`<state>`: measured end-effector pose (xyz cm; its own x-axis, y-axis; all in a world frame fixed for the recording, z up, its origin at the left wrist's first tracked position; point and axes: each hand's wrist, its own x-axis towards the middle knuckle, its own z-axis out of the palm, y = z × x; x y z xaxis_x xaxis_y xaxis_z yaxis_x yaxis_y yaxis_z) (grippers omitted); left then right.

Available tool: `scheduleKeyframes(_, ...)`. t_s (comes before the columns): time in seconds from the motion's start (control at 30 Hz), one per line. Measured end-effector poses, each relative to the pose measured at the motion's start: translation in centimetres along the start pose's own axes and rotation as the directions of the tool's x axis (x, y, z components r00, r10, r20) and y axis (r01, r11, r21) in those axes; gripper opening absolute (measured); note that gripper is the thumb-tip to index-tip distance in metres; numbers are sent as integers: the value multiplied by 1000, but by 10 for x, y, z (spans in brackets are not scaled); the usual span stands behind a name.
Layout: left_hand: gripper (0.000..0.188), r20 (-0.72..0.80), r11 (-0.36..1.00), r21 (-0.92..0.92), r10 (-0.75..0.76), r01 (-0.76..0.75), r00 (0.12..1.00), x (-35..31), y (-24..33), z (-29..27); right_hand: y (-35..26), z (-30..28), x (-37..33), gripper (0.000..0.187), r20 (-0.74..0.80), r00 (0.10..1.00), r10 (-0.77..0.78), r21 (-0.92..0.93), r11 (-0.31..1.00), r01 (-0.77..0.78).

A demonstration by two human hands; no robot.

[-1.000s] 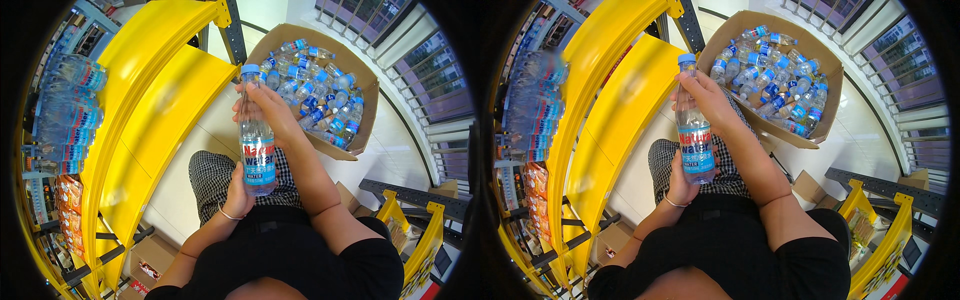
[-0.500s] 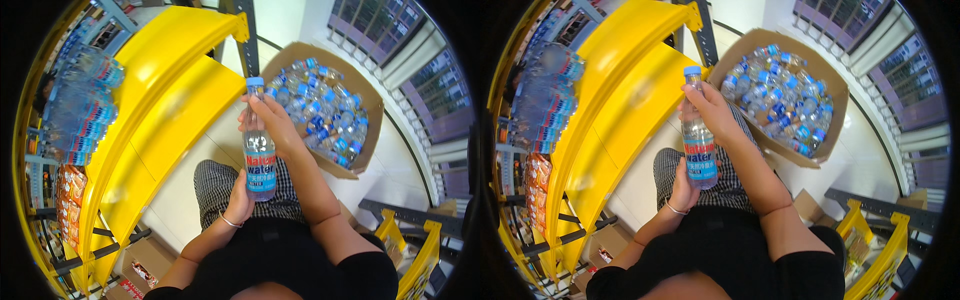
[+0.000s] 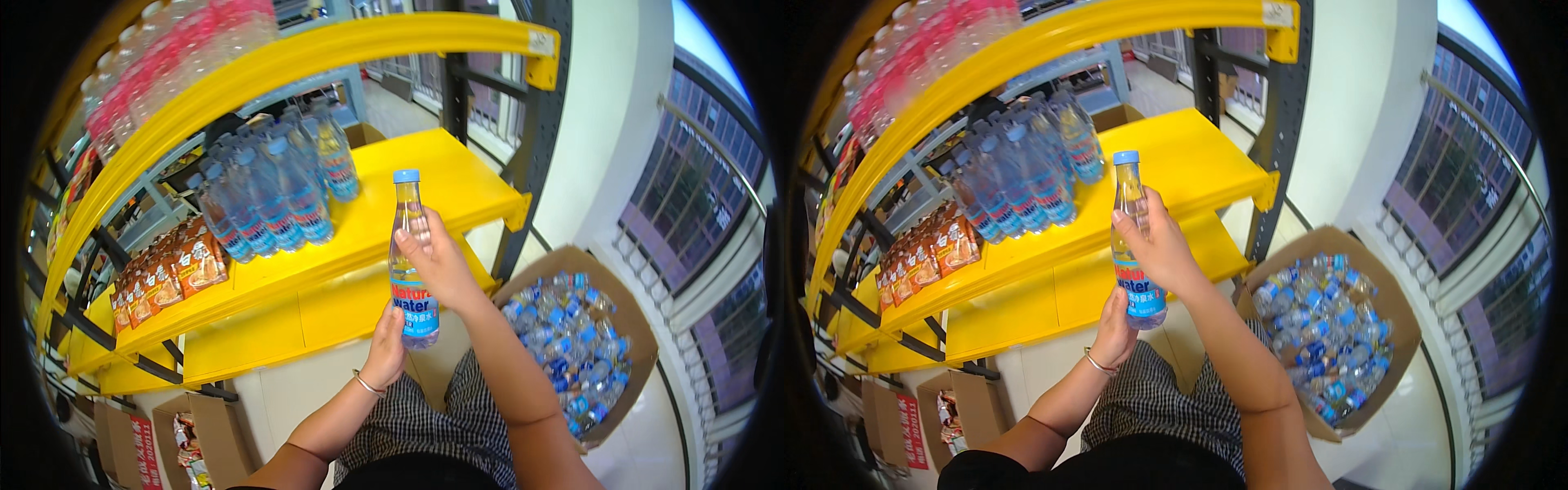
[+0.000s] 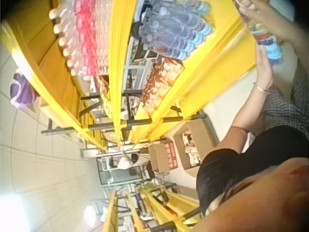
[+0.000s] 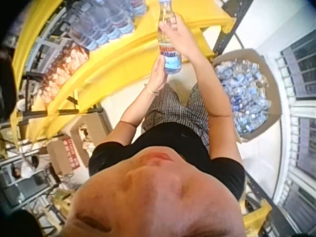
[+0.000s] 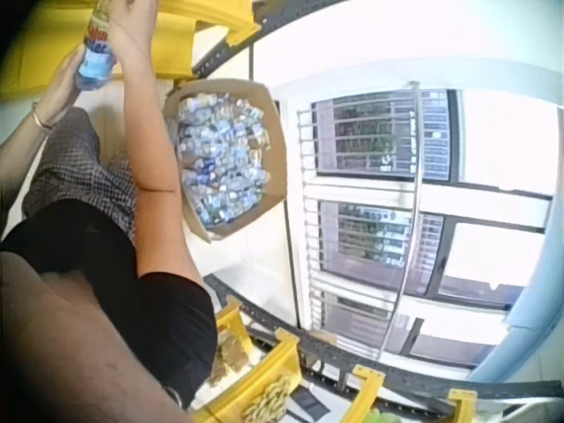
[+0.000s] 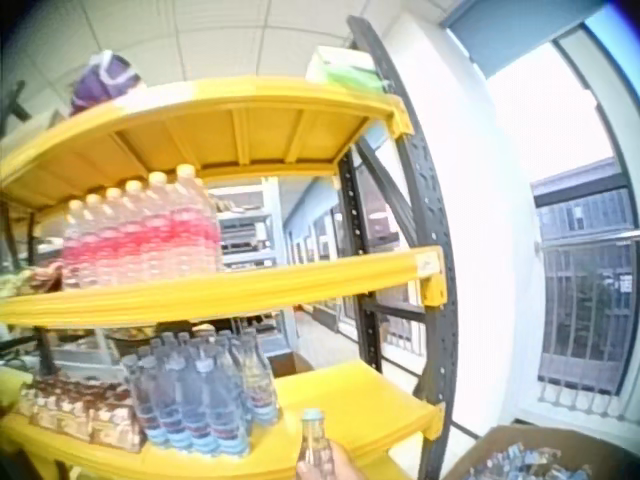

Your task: The person sits on the floor and repeatedly picks up individual water bottles from a cardboard box, briefly inspects each bottle, and places them upright on a yellow shelf. The person continues this process until the shelf is filled.

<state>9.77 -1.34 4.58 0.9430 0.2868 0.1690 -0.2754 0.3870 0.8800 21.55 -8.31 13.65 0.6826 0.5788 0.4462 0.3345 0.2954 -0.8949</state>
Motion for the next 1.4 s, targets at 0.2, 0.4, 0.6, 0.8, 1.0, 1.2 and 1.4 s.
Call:
scheduleKeyframes(0.2,43,-57,981,-4,193,-193,980,53,38,-25,-5,26,23,75,110,994,-23,-289,956,54)
scheduleKeyframes(0.4,47,-43,916,321,265,-238,963,102,60,-71,21,36,60,79,163,987,12,-321,946,41)
scheduleKeyframes(0.6,51,-62,914,361,224,-187,973,126,69,-86,79,36,91,82,120,991,-64,-131,988,79)
scheduleKeyframes(0.8,50,-88,941,276,227,-195,970,132,65,-102,98,49,96,80,112,988,-109,-93,988,120)
scheduleKeyframes(1.0,52,-153,918,332,277,-215,949,131,56,-103,111,49,103,70,62,994,-86,-223,970,98)
scheduleKeyframes(1.2,59,-85,736,626,393,-258,916,135,36,-113,119,62,117,66,1,988,-151,-357,923,142)
scheduleKeyframes(1.4,65,-83,697,683,371,-218,925,138,36,-113,123,70,130,66,-2,995,-104,-350,932,97)
